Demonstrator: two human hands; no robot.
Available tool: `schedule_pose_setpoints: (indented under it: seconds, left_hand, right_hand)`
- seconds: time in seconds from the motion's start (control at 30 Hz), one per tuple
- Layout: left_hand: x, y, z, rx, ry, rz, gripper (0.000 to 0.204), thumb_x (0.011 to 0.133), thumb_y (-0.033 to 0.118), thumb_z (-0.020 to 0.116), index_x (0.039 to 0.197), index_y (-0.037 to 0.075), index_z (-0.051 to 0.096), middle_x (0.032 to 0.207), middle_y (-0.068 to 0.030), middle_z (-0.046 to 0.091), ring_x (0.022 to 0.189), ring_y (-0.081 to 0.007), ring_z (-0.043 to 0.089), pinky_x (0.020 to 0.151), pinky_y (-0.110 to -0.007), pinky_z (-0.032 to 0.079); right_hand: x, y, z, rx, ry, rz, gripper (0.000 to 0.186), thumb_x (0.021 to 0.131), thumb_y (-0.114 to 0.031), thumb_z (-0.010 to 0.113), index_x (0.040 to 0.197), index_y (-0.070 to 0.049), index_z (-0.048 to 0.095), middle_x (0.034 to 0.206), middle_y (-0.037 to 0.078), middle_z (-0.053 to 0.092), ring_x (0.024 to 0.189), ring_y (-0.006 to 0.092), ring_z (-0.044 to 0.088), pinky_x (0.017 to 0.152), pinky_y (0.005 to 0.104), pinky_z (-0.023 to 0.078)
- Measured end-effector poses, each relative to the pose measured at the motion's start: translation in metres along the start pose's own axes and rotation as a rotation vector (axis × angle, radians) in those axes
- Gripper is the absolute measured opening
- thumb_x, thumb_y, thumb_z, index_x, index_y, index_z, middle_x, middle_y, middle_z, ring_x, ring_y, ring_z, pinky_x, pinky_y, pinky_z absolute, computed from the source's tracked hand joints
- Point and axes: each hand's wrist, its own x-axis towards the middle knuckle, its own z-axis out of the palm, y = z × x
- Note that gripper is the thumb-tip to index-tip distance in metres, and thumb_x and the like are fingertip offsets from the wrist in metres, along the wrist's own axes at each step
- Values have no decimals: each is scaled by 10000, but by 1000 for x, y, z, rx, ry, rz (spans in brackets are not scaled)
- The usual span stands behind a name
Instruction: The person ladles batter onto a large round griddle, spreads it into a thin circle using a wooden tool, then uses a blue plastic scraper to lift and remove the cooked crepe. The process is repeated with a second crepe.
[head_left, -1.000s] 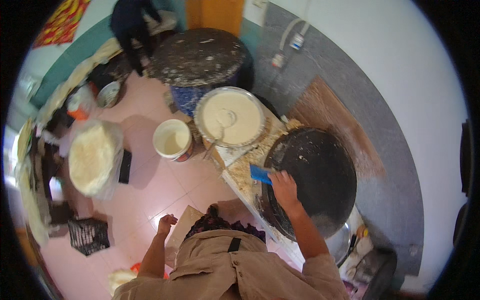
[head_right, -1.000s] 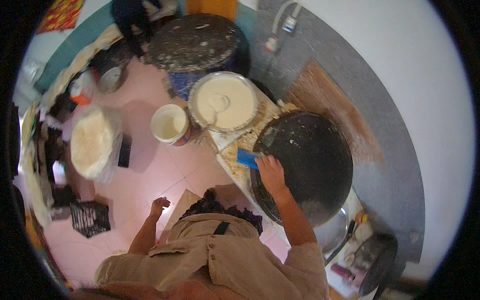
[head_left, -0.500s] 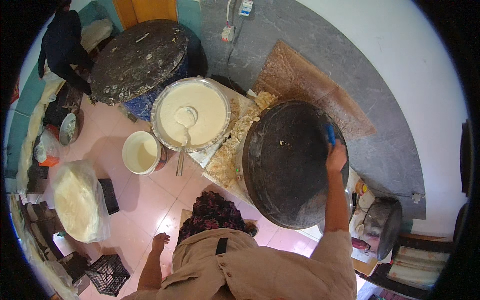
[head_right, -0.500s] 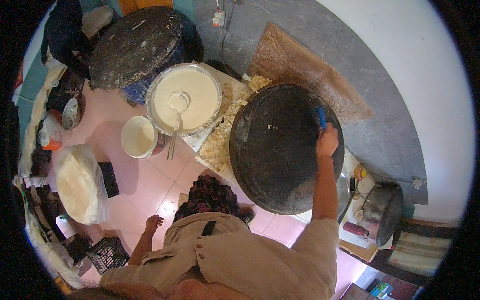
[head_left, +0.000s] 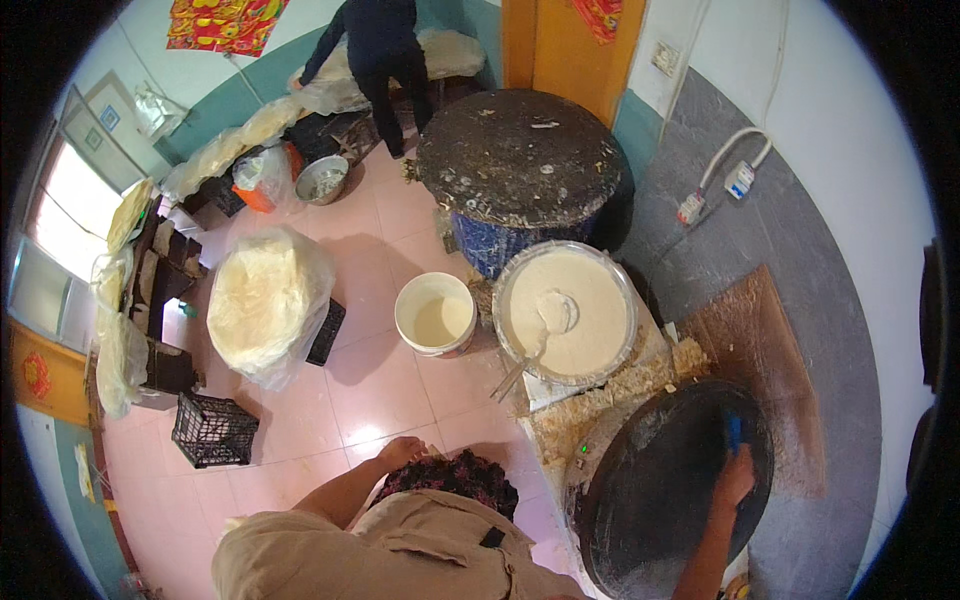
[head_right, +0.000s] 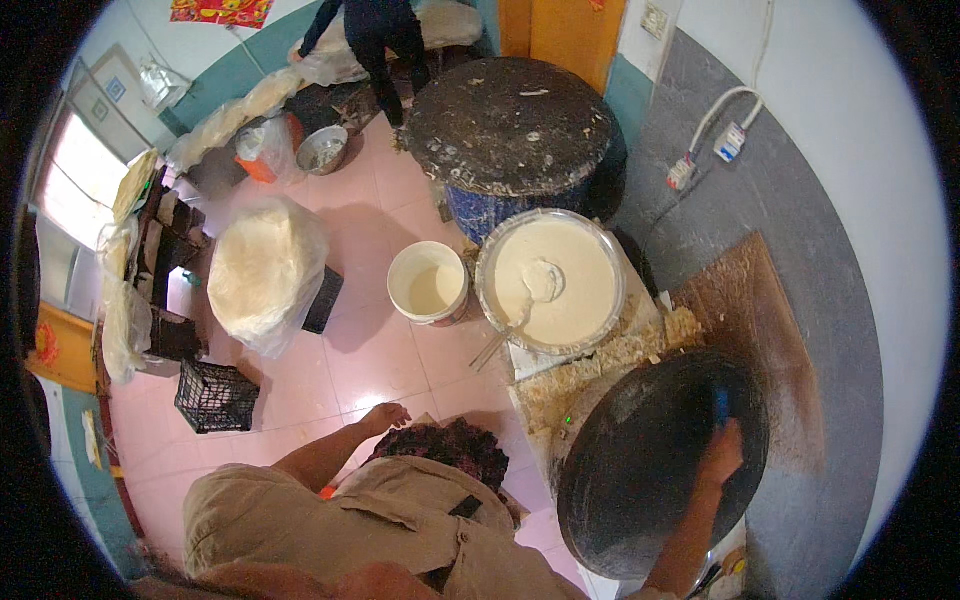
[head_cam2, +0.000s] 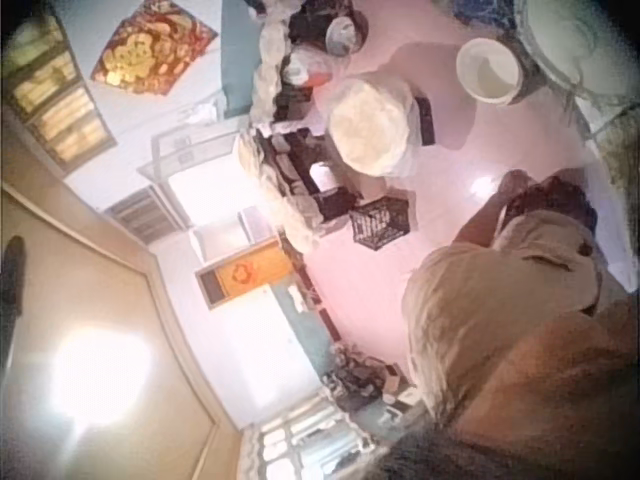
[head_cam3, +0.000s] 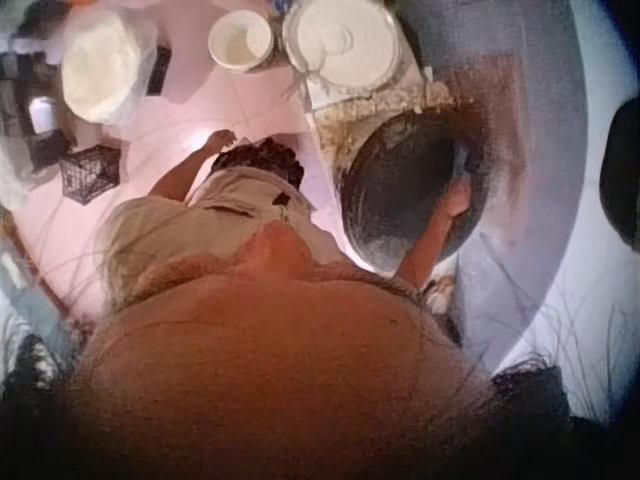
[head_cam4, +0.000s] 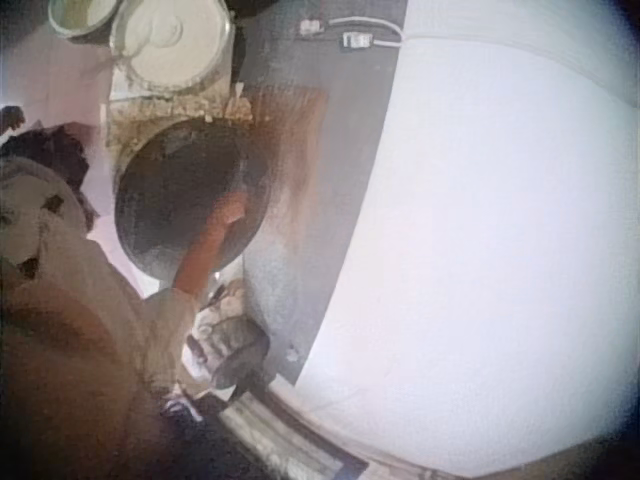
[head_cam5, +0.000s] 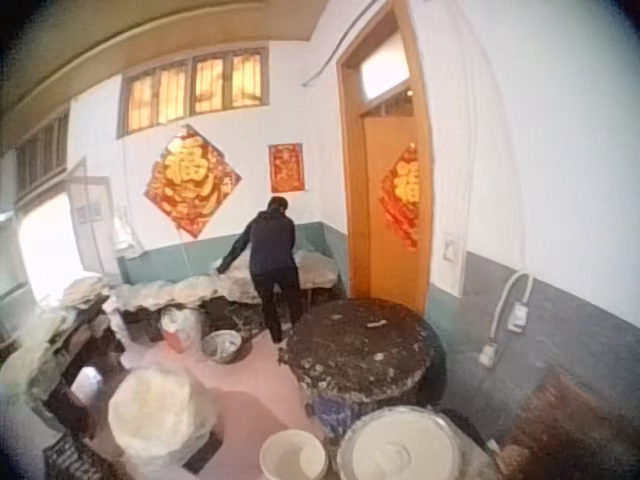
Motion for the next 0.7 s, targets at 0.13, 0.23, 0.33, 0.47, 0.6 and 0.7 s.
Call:
schedule_pose_setpoints:
  seconds: [0.13,0.23,0.33,0.47,0.6,0.7]
  left_hand:
    - [-16,15,9,278,32,-148,387,1001,339,425,958,33,659,868,-66,676,823,-170,635,753,-330,529]
    - [-41,17,3,206,70,-128,355,993,311,440,949,25,646,855,-74,664,753,-175,609,699,-335,508]
    - [-38,-15,-5,38,105,-59,332,986,299,456,961,22,636,851,-73,657,702,-170,583,656,-323,490]
    - [-34,-1,-2,33,100,-162,283,973,204,446,966,-2,640,922,-84,682,839,-166,645,730,-323,530]
    - [-47,-13,-1,-7,107,-163,332,991,246,434,992,-17,635,991,-104,693,844,-173,653,741,-329,538]
    - [-53,-21,1,176,93,-199,354,1000,273,433,993,-17,636,976,-103,689,842,-186,651,752,-343,541]
  right_hand:
    - [-19,-128,-36,92,-227,-439,107,893,-157,589,975,-95,619,897,88,634,820,261,658,674,390,549]
    - [-2,-154,-38,116,-73,-380,55,884,-126,598,923,-94,619,883,83,628,811,252,655,649,371,551]
    - [43,-119,-13,86,-68,-226,96,871,-104,610,962,-78,625,903,87,640,817,264,656,648,366,557]
    - [81,-41,19,-46,253,-79,114,895,-121,610,984,-50,615,903,93,638,812,271,652,643,383,559]
    - [68,-78,10,34,221,-180,141,921,-142,599,1026,-50,619,921,104,638,811,281,650,615,399,547]
    - [46,-142,-40,196,-80,-232,197,893,-134,620,1072,-53,631,954,130,642,828,307,646,656,417,529]
